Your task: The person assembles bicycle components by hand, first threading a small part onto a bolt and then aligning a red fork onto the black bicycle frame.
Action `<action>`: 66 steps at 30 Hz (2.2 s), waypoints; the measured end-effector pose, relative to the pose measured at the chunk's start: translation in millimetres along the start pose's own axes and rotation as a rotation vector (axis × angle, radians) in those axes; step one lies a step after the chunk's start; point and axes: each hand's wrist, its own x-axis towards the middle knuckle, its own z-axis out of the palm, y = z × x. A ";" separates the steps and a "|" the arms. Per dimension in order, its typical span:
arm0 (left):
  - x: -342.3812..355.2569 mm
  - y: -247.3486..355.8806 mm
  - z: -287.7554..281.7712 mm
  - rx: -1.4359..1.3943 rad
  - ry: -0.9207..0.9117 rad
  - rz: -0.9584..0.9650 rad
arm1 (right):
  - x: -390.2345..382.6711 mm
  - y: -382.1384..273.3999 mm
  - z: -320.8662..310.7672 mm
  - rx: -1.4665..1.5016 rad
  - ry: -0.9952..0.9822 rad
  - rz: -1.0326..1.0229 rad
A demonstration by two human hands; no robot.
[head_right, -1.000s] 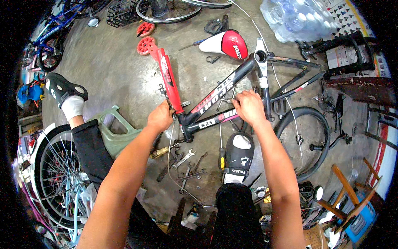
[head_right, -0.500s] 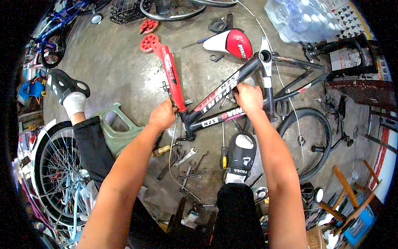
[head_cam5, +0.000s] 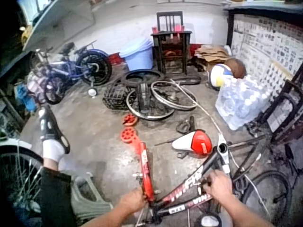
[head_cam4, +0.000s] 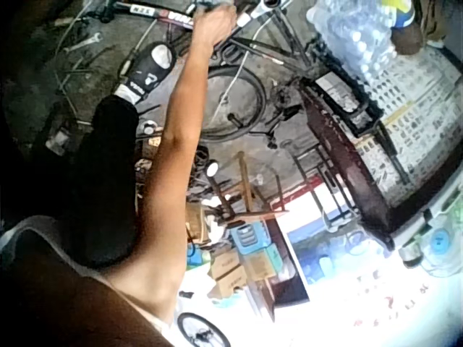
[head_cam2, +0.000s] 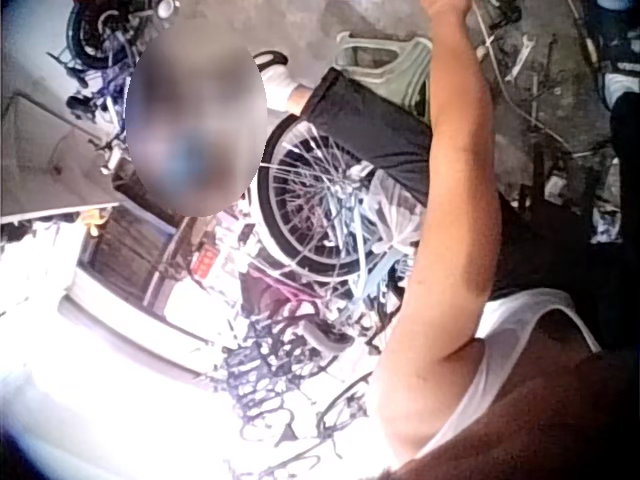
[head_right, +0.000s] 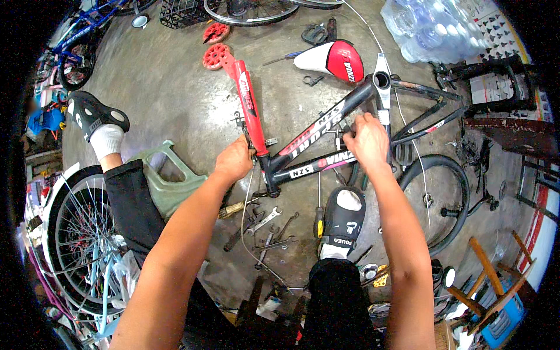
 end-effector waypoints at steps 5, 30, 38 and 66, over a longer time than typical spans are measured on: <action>0.9 -0.5 3.2 0.006 0.000 -0.019 | -19.9 14.3 -27.6 0.145 0.061 0.151; -2.1 -0.2 2.0 -0.020 0.048 0.027 | 26.5 -134.8 7.6 0.847 -0.221 0.089; -1.2 -0.3 0.5 -0.042 -0.007 0.006 | 46.0 -141.2 39.8 0.596 -0.272 -0.031; -2.4 0.1 2.2 -0.050 0.007 -0.009 | -58.1 -116.0 36.6 0.153 -0.060 -0.732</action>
